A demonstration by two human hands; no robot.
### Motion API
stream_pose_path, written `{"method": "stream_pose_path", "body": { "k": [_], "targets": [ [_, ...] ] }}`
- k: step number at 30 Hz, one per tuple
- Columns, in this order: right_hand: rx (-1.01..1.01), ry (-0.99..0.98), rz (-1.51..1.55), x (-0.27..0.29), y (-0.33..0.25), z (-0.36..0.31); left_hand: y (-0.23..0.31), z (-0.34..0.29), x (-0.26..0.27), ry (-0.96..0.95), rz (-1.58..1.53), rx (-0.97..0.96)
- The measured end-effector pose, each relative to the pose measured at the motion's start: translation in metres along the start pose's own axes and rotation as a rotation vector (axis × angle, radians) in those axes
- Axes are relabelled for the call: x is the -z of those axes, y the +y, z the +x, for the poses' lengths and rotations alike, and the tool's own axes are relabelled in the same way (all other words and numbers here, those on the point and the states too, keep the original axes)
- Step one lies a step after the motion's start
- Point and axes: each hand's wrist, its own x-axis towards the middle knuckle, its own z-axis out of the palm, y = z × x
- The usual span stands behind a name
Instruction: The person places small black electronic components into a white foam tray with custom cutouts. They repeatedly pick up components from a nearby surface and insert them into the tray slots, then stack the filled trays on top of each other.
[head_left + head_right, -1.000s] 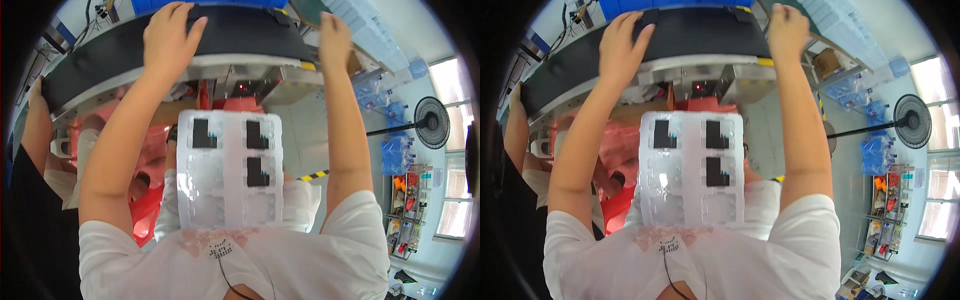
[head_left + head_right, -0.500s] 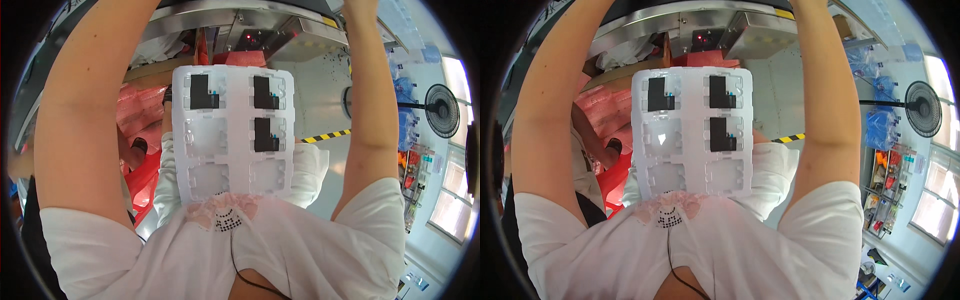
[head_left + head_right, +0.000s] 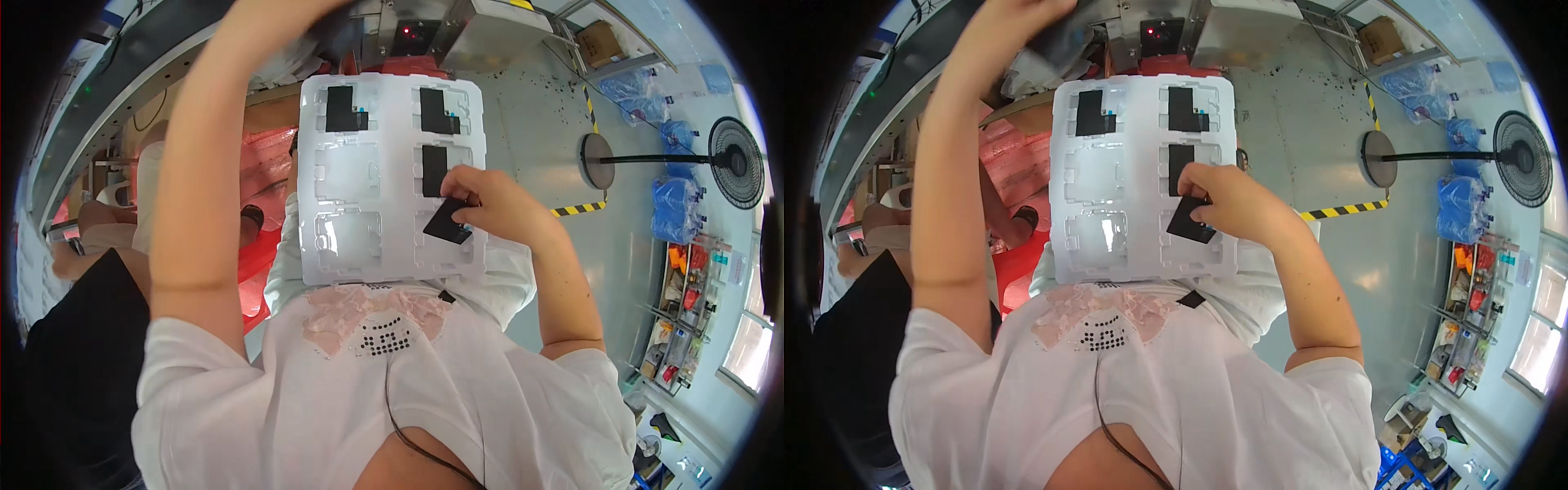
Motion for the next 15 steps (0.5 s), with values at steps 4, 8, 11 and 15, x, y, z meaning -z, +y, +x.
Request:
{"method": "stream_pose_path", "body": {
  "k": [4,8,11,15],
  "targets": [
    [0.064,0.049,-0.137,-0.033,0.051,-0.004,-0.002,-0.116,-0.036,-0.251,-0.362,0.426],
    [0.147,0.287,-0.122,-0.061,0.043,-0.021,-0.062,-0.168,-0.074,-0.085,-0.185,0.558],
    [0.347,0.579,-0.39,-0.088,0.043,-0.044,-0.061,-0.175,-0.083,0.003,0.261,0.381],
    [0.345,0.496,-0.585,-0.131,0.062,-0.072,-0.066,-0.18,-0.085,0.071,0.567,0.166]
  ]
}}
